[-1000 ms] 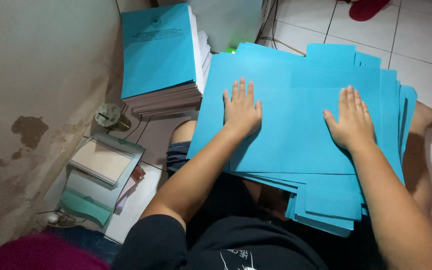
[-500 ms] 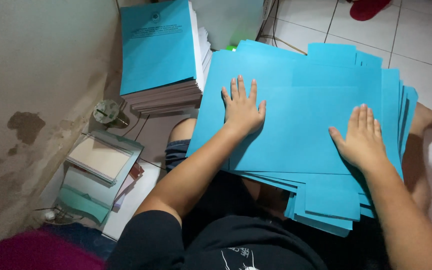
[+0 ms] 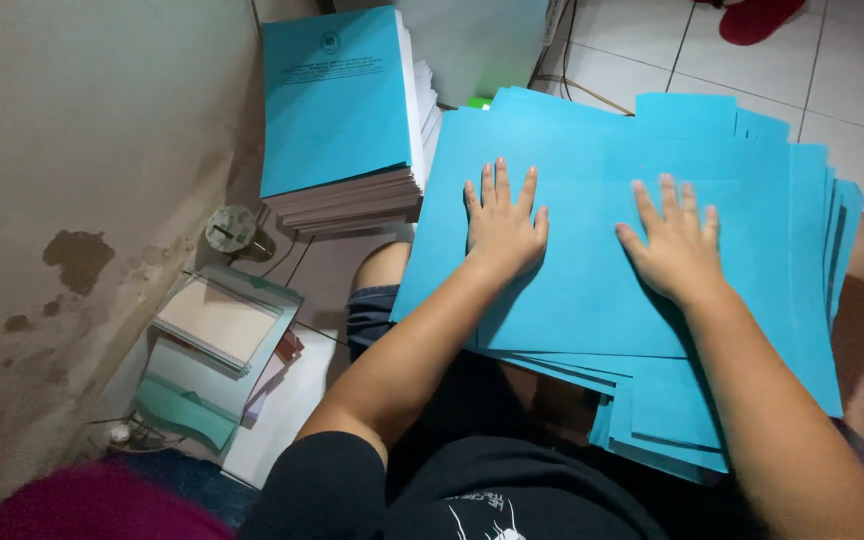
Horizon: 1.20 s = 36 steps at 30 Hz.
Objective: The person sits on the floor and repeatedly picks up stacks of blue papers, aligns them, and places them onto a growing pile on the left side. The hands smooth and adjust the papers to keep the stack neat.
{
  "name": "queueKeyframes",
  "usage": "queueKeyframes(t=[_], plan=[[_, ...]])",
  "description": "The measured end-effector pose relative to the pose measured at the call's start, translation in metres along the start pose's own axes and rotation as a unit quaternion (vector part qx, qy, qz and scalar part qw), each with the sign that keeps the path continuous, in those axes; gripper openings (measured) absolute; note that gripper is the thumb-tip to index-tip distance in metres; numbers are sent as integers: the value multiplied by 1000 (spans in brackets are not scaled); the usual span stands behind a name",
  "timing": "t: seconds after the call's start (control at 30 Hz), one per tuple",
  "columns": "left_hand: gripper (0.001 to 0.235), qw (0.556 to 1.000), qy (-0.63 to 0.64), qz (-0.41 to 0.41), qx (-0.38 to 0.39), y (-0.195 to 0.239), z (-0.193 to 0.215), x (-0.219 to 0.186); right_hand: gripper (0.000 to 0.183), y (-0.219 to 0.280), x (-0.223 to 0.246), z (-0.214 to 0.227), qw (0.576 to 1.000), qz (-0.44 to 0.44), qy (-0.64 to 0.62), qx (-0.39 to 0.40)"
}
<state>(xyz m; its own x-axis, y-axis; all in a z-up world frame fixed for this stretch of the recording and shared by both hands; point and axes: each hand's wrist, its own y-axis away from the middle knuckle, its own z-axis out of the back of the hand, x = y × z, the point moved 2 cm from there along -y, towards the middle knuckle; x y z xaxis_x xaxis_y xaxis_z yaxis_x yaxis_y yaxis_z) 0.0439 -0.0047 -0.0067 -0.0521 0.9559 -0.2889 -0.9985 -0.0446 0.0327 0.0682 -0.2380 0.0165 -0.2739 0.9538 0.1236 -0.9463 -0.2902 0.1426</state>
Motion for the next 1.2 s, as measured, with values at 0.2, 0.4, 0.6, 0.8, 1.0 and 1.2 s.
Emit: queueKeyframes(t=[0.2, 0.4, 0.6, 0.8, 1.0, 1.2], plan=[[67, 996, -47, -42, -64, 12, -32, -11, 82, 81, -51, 11, 990, -143, -22, 4], [69, 972, -27, -224, -66, 127, -25, -19, 83, 81, -62, -2, 991, -127, -21, -36], [77, 958, -41, -271, -83, 160, -15, 18, 83, 85, -60, 1, 991, -127, -23, -34], [75, 945, -61, -317, -46, 170, -18, 26, 79, 98, -58, 22, 980, -160, -117, 27], [60, 946, -94, -308, 26, 197, 7, 22, 58, 176, -23, 89, 944, -128, -254, -169], [59, 937, 200, -286, 17, 207, 86, 29, 32, 218, -32, 59, 827, -49, -362, -427]])
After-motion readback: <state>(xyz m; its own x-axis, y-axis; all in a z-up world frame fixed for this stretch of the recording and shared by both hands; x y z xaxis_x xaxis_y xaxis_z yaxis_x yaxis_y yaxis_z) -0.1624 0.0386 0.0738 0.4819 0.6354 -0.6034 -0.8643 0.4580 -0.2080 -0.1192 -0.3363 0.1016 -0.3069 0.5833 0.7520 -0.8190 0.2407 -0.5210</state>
